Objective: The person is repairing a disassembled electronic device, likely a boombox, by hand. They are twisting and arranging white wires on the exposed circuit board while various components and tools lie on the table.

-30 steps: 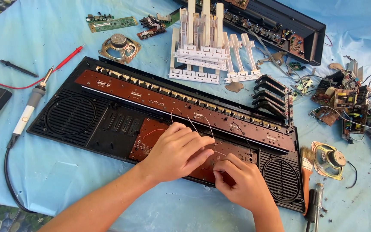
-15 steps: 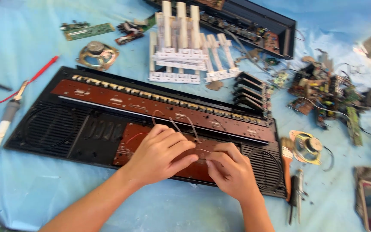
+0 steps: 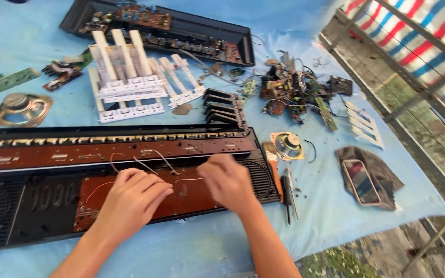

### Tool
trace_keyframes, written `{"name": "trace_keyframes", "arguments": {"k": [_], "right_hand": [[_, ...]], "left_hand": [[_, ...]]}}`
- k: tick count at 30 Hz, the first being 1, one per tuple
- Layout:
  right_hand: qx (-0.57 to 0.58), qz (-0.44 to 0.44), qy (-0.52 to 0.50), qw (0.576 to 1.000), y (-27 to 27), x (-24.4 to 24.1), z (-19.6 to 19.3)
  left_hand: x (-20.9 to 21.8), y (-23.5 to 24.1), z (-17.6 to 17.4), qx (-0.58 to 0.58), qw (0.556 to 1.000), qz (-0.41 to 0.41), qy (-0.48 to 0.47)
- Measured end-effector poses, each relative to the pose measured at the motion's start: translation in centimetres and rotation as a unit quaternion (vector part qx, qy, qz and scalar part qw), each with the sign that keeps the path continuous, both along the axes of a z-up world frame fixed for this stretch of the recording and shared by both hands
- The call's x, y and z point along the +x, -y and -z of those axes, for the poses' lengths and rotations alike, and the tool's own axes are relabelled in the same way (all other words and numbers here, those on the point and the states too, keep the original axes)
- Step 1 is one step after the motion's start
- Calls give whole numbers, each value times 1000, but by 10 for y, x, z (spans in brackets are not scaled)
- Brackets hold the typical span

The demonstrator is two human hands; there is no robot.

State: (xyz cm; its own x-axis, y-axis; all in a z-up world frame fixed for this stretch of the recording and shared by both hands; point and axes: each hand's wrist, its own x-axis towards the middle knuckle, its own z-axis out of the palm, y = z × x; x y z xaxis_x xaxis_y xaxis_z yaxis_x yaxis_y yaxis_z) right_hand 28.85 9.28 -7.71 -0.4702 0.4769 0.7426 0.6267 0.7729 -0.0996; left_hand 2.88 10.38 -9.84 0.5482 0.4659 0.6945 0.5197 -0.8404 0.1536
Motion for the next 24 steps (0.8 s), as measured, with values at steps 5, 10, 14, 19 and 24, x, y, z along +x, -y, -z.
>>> {"name": "trace_keyframes", "arguments": {"k": [5, 10, 14, 19, 24], "right_hand": [[16, 305, -276, 911, 45, 78, -31], [-203, 517, -272, 785, 81, 188, -1], [-349, 554, -210, 725, 85, 223, 2], [-223, 428, -302, 822, 112, 237, -36], [-269, 310, -296, 863, 94, 224, -30]], "left_hand": [[-6, 0, 1, -10, 999, -22, 34], [-1, 2, -3, 8, 998, -14, 55], [3, 1, -2, -1, 999, 7, 51], [2, -4, -4, 0, 996, -26, 80], [-9, -8, -11, 17, 990, -70, 121]]}}
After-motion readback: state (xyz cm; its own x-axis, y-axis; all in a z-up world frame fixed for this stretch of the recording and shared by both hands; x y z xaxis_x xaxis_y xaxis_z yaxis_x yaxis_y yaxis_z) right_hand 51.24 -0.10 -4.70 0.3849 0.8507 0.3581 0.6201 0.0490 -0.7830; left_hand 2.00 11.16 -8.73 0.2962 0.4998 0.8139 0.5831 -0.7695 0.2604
